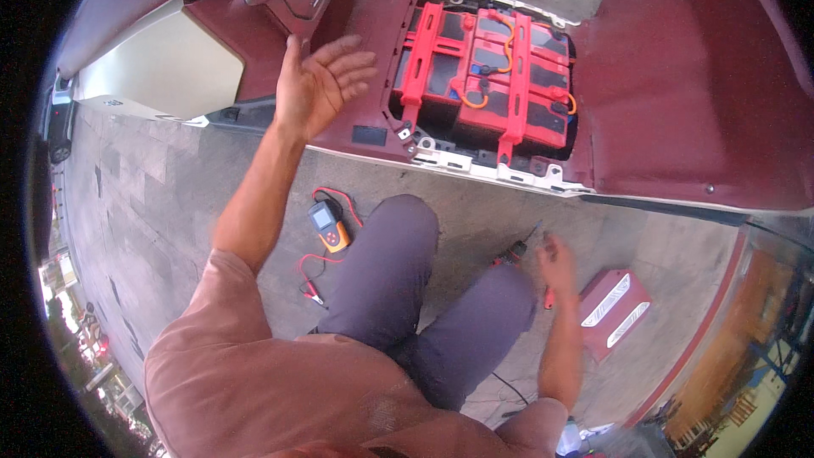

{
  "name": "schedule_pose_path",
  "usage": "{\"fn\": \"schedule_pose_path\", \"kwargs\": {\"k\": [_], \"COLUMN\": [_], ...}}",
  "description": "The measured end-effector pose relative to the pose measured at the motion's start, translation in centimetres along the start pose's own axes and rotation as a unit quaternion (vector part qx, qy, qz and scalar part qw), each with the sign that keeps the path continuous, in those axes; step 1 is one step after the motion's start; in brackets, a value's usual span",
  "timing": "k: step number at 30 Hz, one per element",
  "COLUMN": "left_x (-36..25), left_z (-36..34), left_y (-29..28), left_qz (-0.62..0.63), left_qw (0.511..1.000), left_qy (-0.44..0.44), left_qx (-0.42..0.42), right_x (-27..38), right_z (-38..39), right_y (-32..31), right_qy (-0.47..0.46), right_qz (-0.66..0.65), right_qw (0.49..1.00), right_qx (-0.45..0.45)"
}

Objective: The person uses a power drill to remove screws from the scooter's floorboard cover, then removes the cover to access the battery pack. They proceed to disconnect the battery terminals and manipulate the wiring within the battery compartment.

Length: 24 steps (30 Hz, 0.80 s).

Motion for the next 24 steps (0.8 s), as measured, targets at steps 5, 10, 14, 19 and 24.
{"fn": "schedule_pose_path", "kwargs": {"k": [5,10,14,19,24], "left_x": [1.4,1.7,3.9,3.8,4.0], "left_z": [5.0,8.1,10.6,9.4,6.0], "left_y": [1.8,1.3,-3.1,-7.6,-9.5], "left_qz": [0.253,0.293,-0.176,-0.554,-0.58], "left_qw": [0.967,0.951,0.879,0.502,0.479], "left_qy": [0.009,0.079,0.351,0.374,0.272], "left_qx": [0.018,0.056,-0.271,-0.549,-0.6], "right_x": [18.6,28.9,31.5,32.9,33.3], "right_z": [0.7,0.8,0.5,-2.1,-7.0], "right_y": [-6.3,-5.2,-2.9,-1.8,-3.4], "right_qy": [-0.196,-0.385,-0.452,-0.463,-0.435], "right_qz": [0.032,0.096,0.057,-0.003,-0.052], "right_qw": [0.979,0.918,0.89,0.882,0.891], "right_qx": [-0.052,-0.018,-0.028,-0.091,-0.124]}}
Point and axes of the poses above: each hand's wrist, its own z-axis away from the middle knuckle, its own y-axis out of the palm, x = y × z, the point moved 2 cm from there along -z, towards the middle knuckle, and after that the axes turned 2 degrees about -y, right-handed, at the moved point
